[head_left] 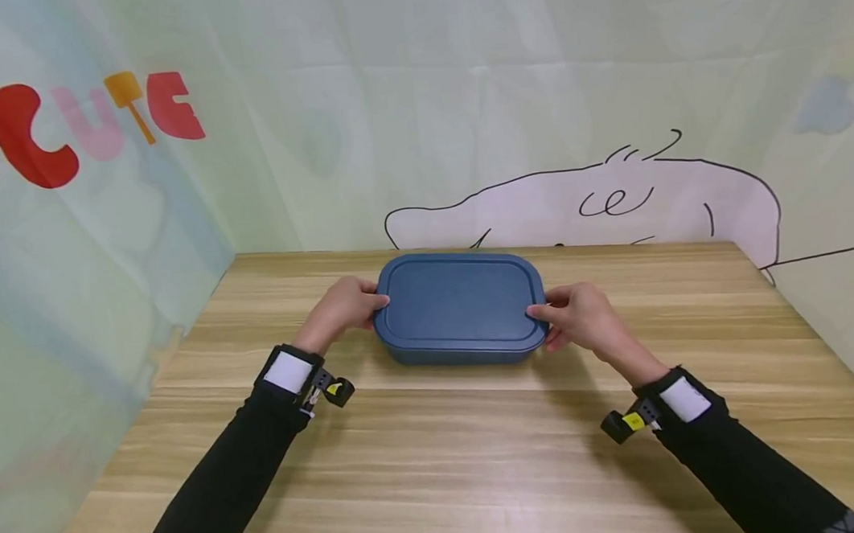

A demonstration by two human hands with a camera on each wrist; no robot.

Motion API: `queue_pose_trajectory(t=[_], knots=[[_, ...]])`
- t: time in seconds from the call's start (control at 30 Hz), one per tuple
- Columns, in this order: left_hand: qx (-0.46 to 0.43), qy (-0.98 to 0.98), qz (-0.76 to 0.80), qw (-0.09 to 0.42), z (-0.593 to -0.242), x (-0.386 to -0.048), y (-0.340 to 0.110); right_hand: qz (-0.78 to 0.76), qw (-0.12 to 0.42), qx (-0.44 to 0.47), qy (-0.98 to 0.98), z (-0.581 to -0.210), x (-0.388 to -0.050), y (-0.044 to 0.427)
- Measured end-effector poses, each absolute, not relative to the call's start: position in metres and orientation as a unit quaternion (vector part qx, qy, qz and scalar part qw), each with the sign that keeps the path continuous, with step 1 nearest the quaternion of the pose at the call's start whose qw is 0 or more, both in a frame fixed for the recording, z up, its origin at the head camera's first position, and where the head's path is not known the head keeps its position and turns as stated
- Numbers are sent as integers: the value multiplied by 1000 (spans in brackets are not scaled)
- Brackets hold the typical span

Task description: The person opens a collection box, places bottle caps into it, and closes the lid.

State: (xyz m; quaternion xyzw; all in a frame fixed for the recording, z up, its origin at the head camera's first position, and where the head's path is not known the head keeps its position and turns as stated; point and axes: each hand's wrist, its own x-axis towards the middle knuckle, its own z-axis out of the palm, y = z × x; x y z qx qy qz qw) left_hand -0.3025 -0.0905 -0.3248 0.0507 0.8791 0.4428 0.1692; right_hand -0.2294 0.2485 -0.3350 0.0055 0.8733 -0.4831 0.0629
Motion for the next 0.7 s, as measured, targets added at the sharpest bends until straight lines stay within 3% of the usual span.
queue_pose_trajectory(t=[0.7], knots=[[55,883,432,175,-328,-307,-95,-495,76,4,866,-339,-232,249]])
